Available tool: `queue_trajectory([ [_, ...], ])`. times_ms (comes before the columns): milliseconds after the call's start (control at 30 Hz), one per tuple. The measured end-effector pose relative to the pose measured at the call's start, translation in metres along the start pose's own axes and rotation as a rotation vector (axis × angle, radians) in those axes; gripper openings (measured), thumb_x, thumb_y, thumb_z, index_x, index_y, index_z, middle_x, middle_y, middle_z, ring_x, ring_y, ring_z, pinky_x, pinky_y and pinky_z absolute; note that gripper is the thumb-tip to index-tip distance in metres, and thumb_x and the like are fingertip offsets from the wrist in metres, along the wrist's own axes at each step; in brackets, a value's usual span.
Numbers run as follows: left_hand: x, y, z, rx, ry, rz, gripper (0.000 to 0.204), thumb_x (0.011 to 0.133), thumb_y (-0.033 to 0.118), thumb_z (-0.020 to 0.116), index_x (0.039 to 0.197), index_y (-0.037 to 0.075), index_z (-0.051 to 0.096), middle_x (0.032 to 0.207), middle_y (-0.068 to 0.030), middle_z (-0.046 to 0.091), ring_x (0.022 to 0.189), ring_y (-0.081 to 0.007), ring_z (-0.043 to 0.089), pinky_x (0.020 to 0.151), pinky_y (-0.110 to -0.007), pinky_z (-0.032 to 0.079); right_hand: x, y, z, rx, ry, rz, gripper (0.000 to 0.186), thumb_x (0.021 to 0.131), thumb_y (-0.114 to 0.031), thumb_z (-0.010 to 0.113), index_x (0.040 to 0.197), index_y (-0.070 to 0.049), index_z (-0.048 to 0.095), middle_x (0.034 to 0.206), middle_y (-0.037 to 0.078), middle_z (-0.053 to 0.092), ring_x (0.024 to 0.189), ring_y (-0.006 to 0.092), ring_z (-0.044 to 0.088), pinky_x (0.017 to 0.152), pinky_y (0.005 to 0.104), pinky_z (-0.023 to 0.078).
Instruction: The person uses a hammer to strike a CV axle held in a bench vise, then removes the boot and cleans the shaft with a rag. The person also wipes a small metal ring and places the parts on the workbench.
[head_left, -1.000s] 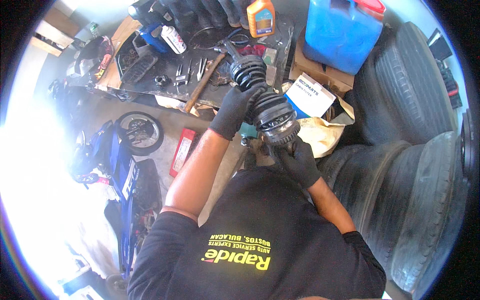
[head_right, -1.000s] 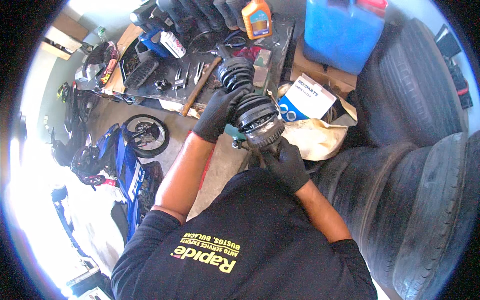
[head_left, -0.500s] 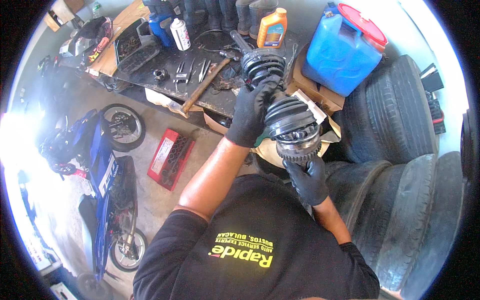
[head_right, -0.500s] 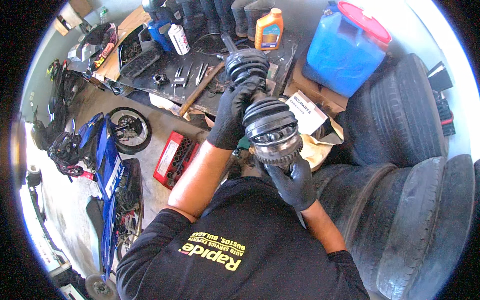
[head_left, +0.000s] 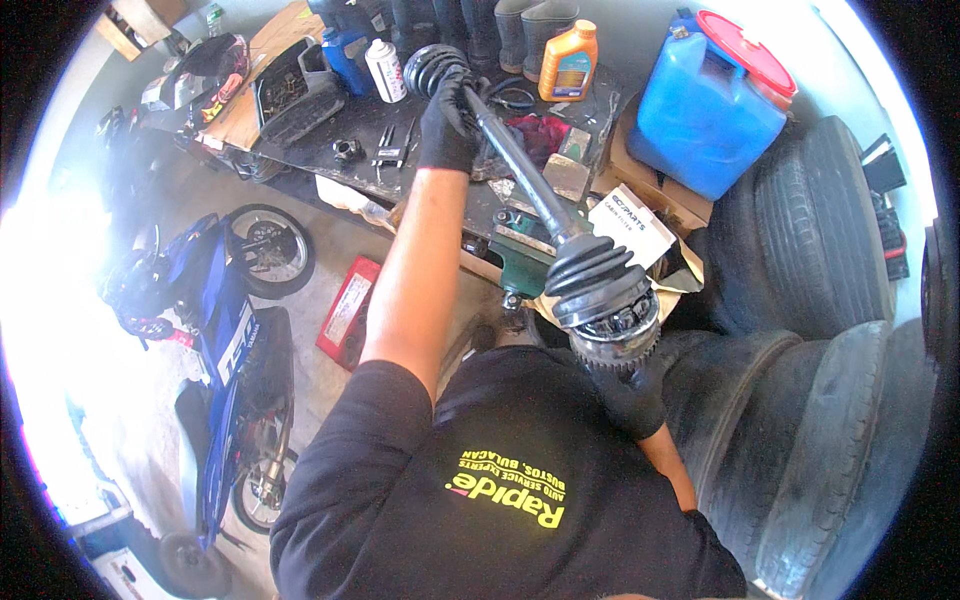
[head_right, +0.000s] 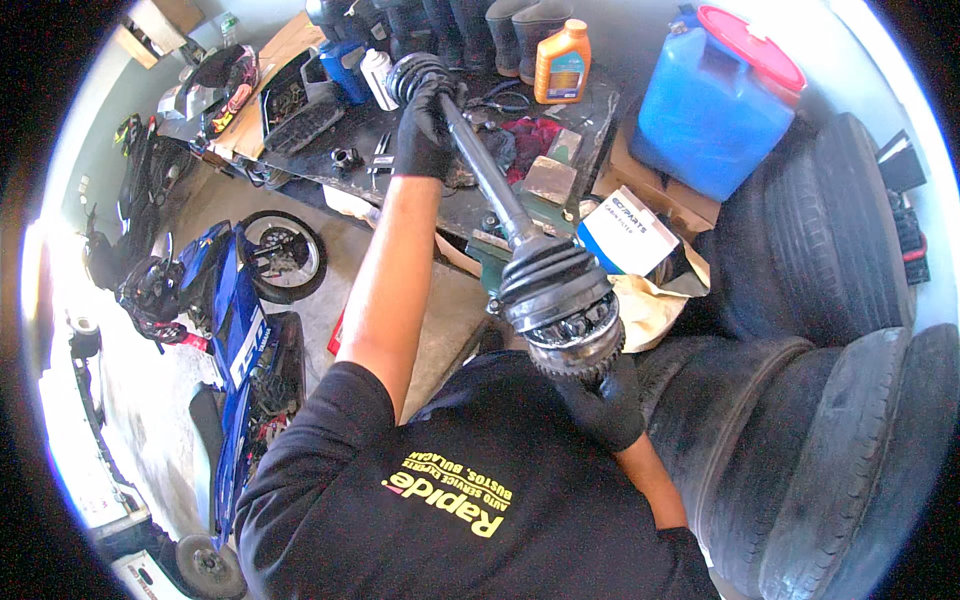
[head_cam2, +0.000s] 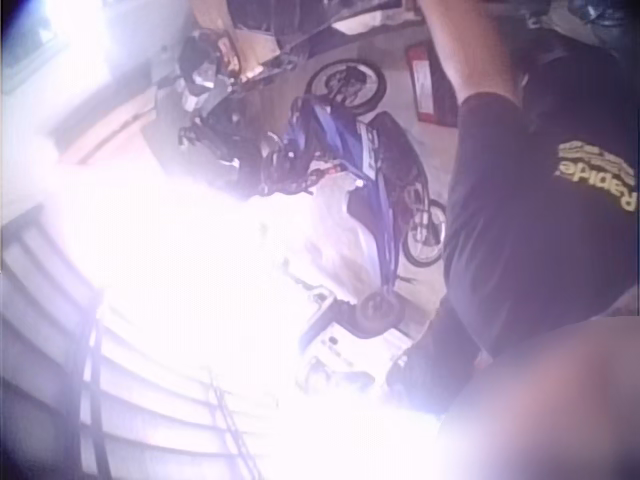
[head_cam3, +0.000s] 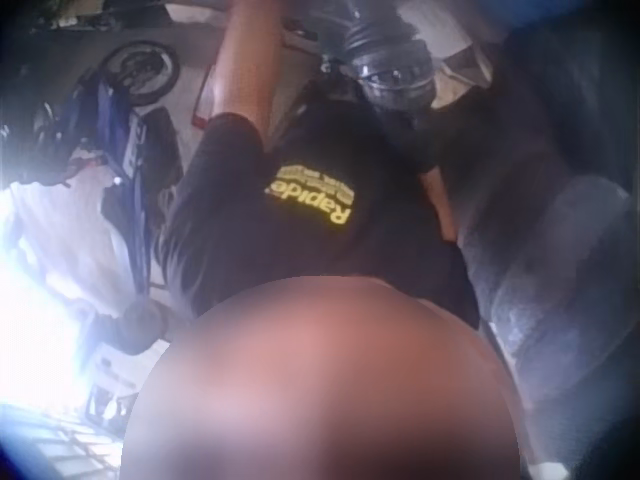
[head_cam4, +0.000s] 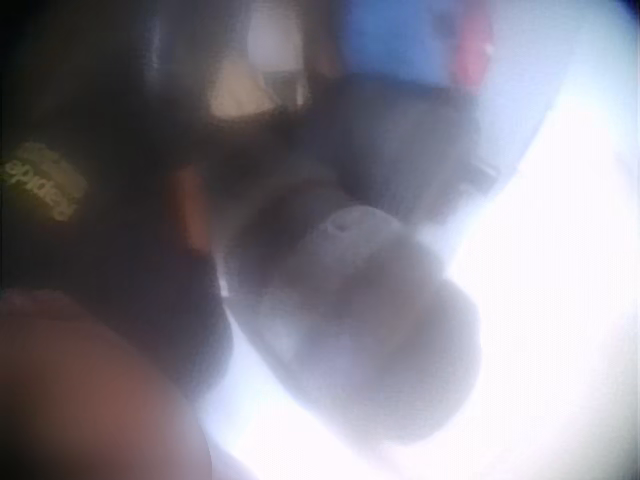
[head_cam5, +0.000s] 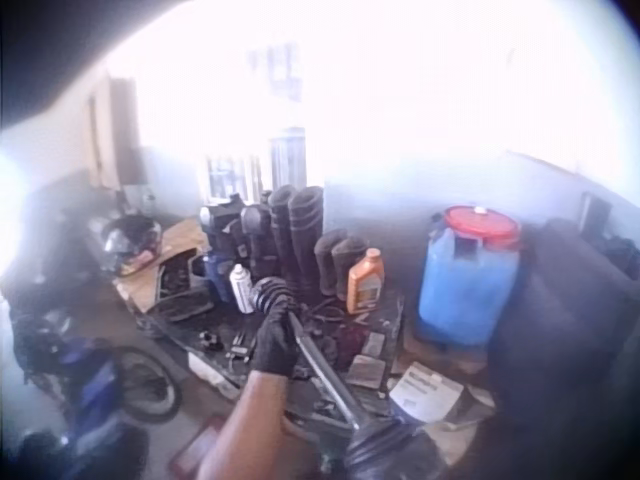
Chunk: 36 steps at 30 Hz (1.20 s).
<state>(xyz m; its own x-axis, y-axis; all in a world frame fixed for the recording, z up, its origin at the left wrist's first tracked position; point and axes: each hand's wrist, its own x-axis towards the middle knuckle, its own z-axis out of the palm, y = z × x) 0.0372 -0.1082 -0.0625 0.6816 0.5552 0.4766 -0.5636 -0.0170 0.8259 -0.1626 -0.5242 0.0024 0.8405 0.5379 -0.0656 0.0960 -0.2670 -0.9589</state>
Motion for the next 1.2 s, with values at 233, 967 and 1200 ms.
queue_trajectory([
  [233,0.048,-0.056,-0.082,0.969,-0.093,0.590,0.039,0.085,0.019,0.080,0.120,0.007,0.070,0.112,-0.0152,0.076,0.108,-0.0283,0.073,0.096,-0.038,0.057,-0.009,0.013,-0.013,-0.077,-0.026,0.064,0.067,0.084,-0.019,0.085,0.140,0.001,0.053,0.138,0.020,0.062,0.128,0.0300,0.060,0.109,0.0436,0.047],
  [967,-0.081,0.053,-0.027,0.345,-0.120,-0.387,0.029,0.099,0.023,0.074,0.112,0.000,0.065,0.096,-0.0064,0.068,0.077,-0.0126,0.061,0.069,-0.027,0.049,0.029,0.008,0.000,0.037,0.076,0.079,0.036,0.088,-0.018,0.079,0.118,0.000,0.072,0.110,0.016,0.077,0.101,0.0260,0.074,0.089,0.0404,0.055],
  [1200,-0.162,0.154,0.068,-0.116,-0.340,-0.678,0.052,0.103,0.026,0.067,0.141,-0.004,0.048,0.133,-0.0156,0.060,0.120,-0.0213,0.061,0.104,-0.038,0.050,0.032,0.017,0.007,0.141,0.111,-0.039,0.037,0.088,-0.012,0.080,0.120,0.003,0.069,0.111,0.017,0.076,0.101,0.0250,0.074,0.091,0.0397,0.056],
])
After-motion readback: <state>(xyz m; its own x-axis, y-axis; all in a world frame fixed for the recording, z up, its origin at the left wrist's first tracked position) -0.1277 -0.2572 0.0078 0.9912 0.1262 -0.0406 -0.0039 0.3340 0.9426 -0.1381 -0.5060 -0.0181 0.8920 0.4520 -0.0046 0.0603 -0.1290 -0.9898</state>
